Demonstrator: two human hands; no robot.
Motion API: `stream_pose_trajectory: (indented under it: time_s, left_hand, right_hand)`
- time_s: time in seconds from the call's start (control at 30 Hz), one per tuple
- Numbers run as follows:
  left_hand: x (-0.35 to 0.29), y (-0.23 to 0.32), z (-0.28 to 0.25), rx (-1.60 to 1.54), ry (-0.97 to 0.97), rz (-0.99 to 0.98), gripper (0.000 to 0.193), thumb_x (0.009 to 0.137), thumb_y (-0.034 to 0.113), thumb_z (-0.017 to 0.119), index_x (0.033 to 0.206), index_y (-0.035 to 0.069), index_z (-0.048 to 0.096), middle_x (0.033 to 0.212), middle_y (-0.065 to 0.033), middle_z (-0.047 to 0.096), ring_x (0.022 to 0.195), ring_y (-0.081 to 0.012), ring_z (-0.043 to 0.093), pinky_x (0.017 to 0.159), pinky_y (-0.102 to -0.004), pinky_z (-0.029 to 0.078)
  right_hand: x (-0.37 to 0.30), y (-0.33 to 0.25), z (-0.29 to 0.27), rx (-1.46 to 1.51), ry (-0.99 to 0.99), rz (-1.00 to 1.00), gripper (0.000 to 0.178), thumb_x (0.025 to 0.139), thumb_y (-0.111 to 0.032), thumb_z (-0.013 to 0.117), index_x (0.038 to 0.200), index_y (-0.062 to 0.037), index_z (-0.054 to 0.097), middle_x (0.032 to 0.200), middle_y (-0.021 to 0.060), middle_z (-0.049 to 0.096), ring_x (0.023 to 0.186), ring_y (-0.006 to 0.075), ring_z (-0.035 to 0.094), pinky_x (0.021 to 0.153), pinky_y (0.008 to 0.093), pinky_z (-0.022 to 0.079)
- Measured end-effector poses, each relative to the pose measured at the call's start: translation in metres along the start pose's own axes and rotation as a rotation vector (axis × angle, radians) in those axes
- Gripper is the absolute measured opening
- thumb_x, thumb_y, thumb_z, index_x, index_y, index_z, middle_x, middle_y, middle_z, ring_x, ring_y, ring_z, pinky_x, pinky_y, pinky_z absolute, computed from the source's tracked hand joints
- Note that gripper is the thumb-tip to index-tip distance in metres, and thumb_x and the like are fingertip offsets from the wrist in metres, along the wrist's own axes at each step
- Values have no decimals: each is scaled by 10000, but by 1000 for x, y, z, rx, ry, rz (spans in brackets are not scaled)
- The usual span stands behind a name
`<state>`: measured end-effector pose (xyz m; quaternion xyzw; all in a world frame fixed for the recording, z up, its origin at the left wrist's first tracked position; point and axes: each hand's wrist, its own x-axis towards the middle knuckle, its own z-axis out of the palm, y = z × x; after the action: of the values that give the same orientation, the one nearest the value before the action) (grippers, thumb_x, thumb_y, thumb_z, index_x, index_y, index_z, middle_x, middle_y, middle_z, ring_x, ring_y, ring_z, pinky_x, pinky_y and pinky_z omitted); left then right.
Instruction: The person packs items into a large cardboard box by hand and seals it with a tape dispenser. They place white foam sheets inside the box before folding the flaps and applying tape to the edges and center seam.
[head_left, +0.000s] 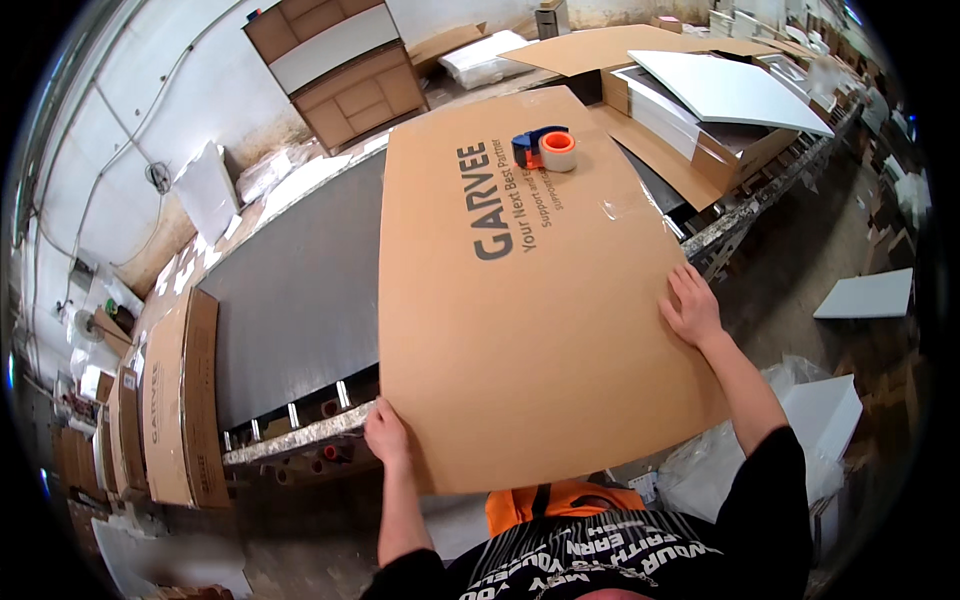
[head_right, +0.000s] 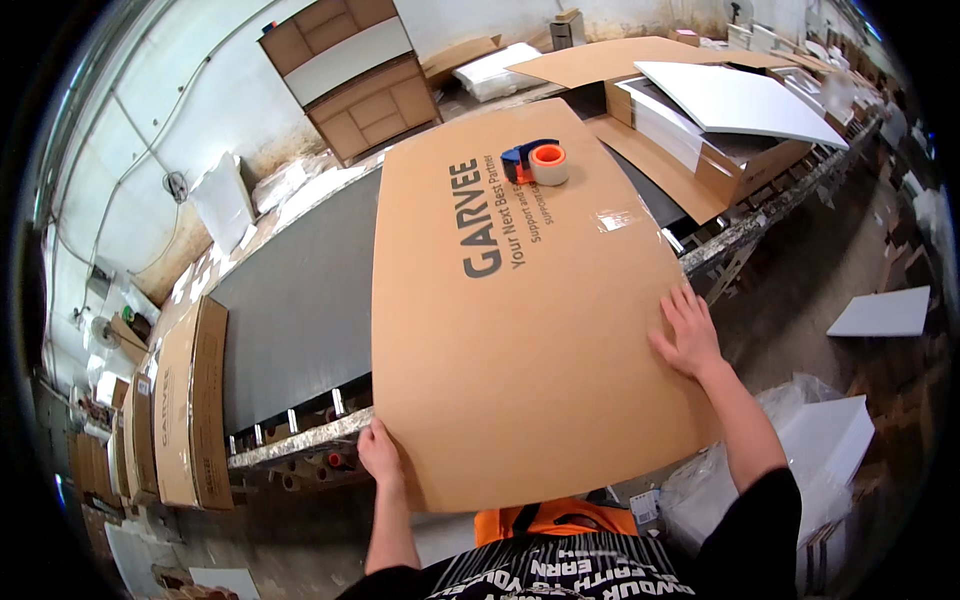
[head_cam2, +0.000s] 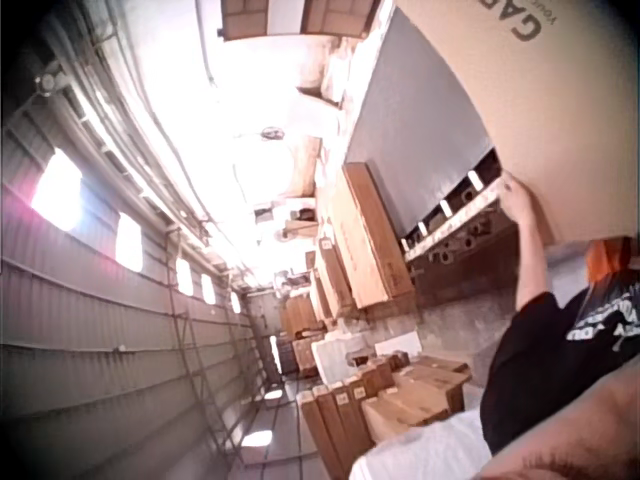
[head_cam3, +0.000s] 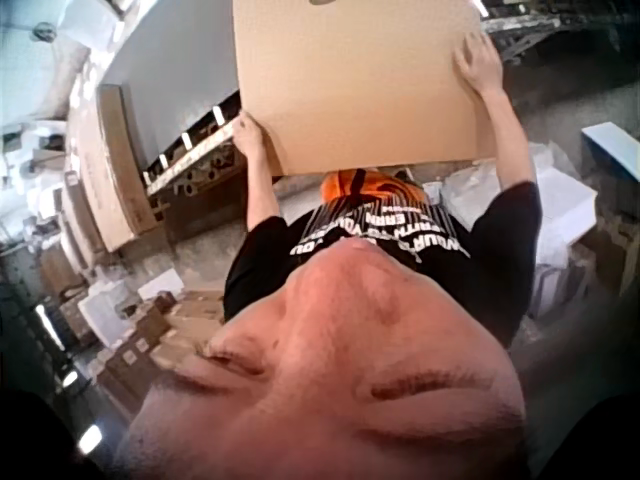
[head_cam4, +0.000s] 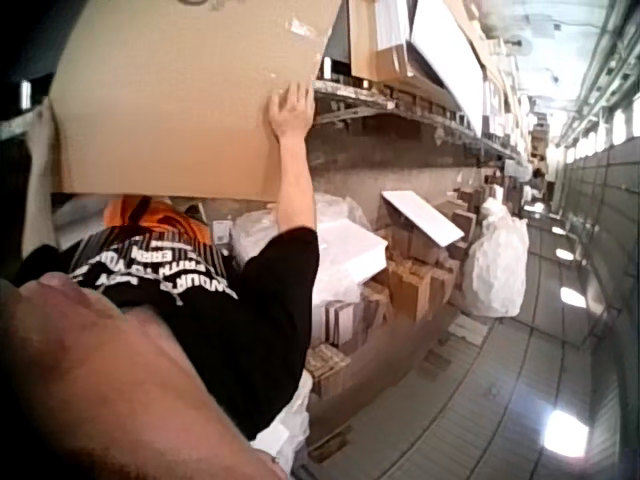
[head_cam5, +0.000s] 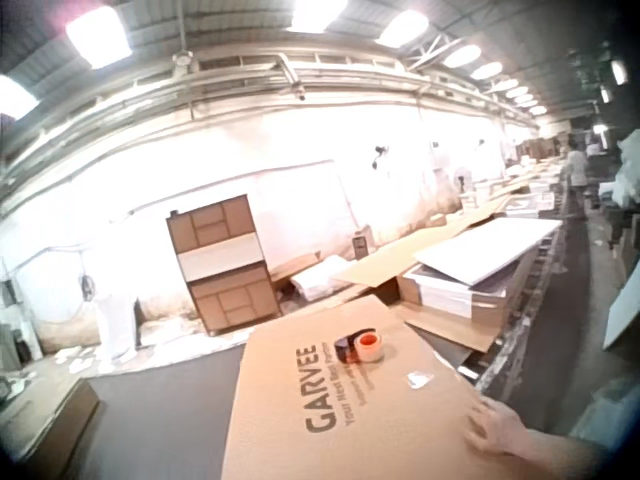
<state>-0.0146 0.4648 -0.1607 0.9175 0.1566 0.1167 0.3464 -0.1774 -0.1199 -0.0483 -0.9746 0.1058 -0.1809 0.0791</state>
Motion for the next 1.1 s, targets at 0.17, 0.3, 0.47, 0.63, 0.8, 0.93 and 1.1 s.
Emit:
stream_pose_trajectory:
  time_s: [0.17, 0.3, 0.47, 0.63, 0.8, 0.93, 1.1]
  left_hand:
    - [-116, 108, -46, -23, 239, -53, 304, 944, 332, 573, 981, 45, 667, 906, -141, 631, 859, -298, 594, 794, -383, 467]
    - [-112, 71, -7, -219, 374, 266, 316, 976, 233, 504, 1143, -7, 625, 1062, -150, 635, 980, -260, 595, 906, -348, 452]
    - [-120, 84, -11, -647, 455, 194, 329, 975, 136, 432, 1166, -90, 573, 1068, -152, 643, 912, -215, 621, 814, -323, 502]
    - [-130, 86, -18, -597, 404, 25, 325, 985, 177, 465, 1117, -89, 595, 1015, -148, 662, 883, -203, 626, 791, -319, 509]
    - [-137, 101, -2, -730, 448, -3, 279, 985, 188, 501, 1029, -56, 630, 978, -105, 670, 839, -172, 618, 768, -311, 508]
    - [-139, 126, 25, -778, 476, -118, 238, 982, 165, 517, 976, -45, 630, 936, -88, 664, 829, -156, 602, 753, -300, 504]
    - [-138, 170, 76, -659, 598, -96, 222, 955, 159, 574, 963, -54, 633, 943, -113, 659, 857, -195, 601, 779, -305, 495]
  right_hand:
    - [-57, -19, -75, 35, -297, -136, 912, 649, -575, 742, 1339, -37, 484, 1466, 218, 354, 1395, 419, 232, 1133, 542, 198]
    - [-56, -30, -38, -100, 89, -215, 899, 602, -536, 772, 1321, -75, 490, 1354, 182, 450, 1268, 366, 396, 1089, 544, 249]
    - [-71, -22, -12, -72, 223, -244, 865, 561, -421, 822, 1299, -106, 499, 1315, 157, 464, 1205, 345, 431, 1028, 522, 300]
    - [-69, -13, -31, -7, 24, -241, 918, 461, -240, 825, 1311, -144, 490, 1353, 119, 419, 1236, 329, 390, 1016, 523, 308]
    - [-35, 7, -19, -83, 158, -267, 748, 528, -110, 720, 1249, -142, 522, 1293, 88, 483, 1179, 315, 451, 994, 511, 337]
    - [3, 36, -15, -8, 147, -320, 672, 566, -28, 666, 1218, -132, 535, 1245, 88, 505, 1164, 318, 461, 991, 483, 347]
    - [90, 71, -3, 40, 202, -398, 672, 540, 12, 661, 1184, -142, 550, 1212, 69, 509, 1178, 296, 455, 1027, 453, 336]
